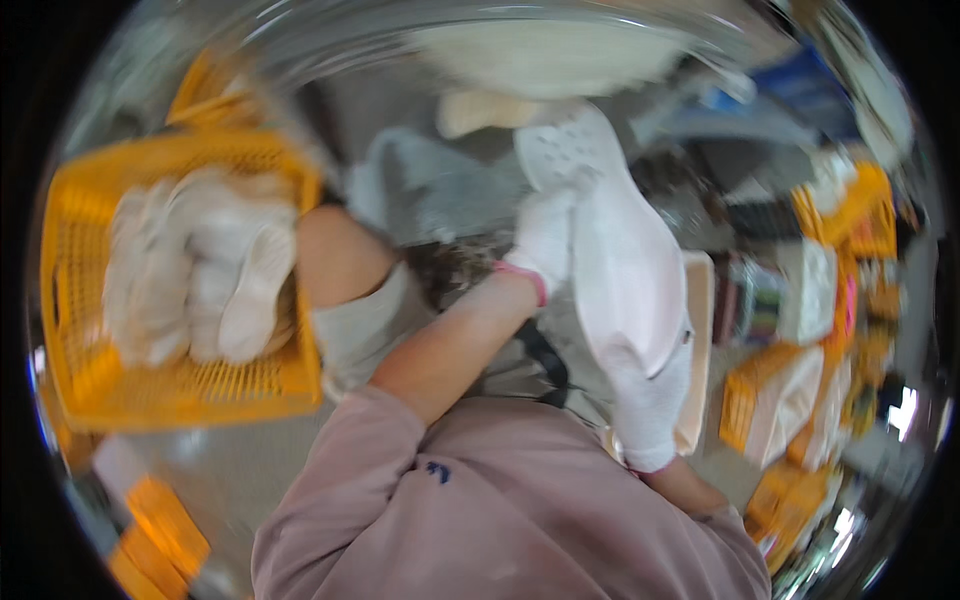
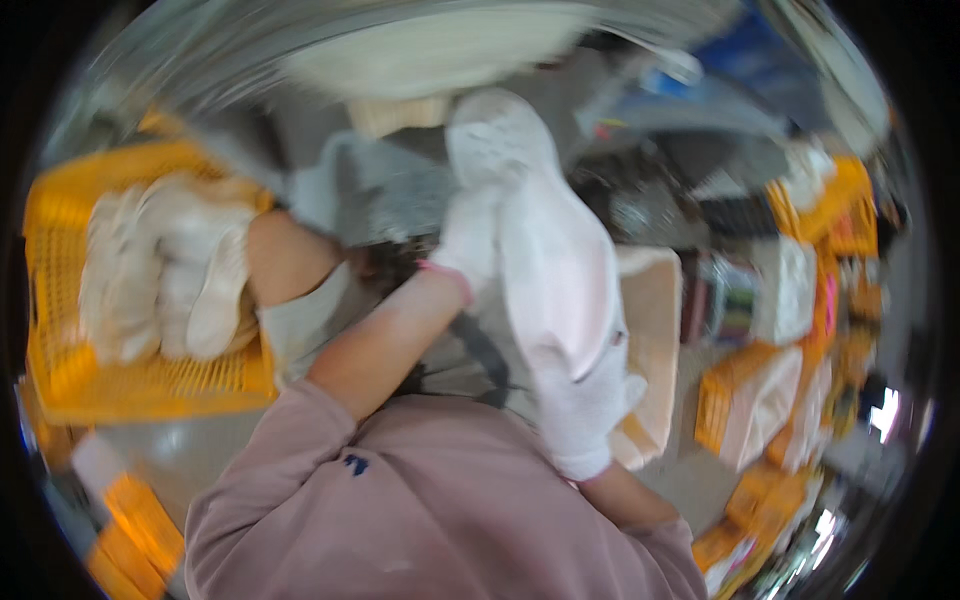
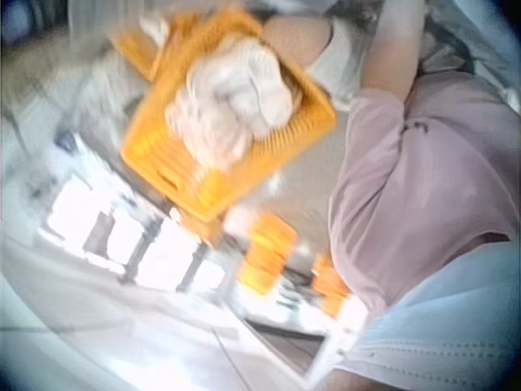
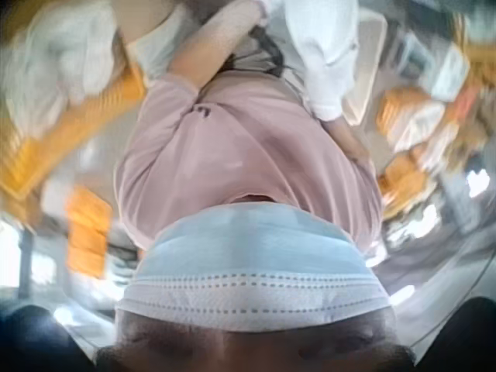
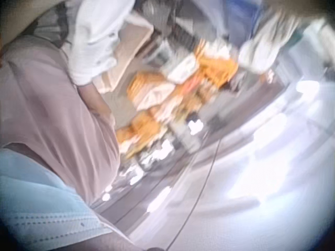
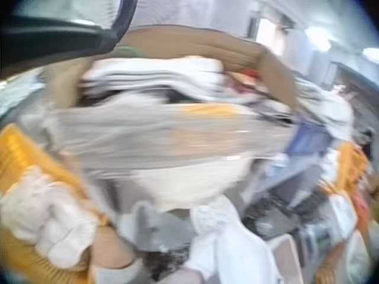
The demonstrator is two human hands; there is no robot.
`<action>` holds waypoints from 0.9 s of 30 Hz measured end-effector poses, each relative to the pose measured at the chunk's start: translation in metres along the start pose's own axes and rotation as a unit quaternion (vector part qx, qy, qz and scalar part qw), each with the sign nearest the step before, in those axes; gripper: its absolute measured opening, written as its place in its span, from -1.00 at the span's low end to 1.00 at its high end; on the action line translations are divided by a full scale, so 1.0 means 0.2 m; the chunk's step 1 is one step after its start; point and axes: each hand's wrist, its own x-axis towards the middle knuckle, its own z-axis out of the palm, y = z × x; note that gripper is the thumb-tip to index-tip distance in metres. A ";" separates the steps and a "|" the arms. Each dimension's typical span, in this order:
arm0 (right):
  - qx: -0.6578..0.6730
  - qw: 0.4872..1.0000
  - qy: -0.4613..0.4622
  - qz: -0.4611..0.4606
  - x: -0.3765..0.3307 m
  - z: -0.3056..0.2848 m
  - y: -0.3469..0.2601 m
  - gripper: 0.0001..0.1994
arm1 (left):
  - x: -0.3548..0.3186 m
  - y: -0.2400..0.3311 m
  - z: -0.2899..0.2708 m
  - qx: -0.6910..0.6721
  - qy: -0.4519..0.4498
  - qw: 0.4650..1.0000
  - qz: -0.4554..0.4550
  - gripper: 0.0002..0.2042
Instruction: The person repeatedly picks up white slipper-like items from a pile, wipes or rubs them with gloved hands, and places them into a yellow basket. The person continues this cycle throughout the clip.
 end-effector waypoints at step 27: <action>-0.330 0.852 0.044 -0.403 1.32 0.61 -0.40 -0.81 | -0.09 0.71 -0.24 0.575 0.008 0.817 -0.043 -0.52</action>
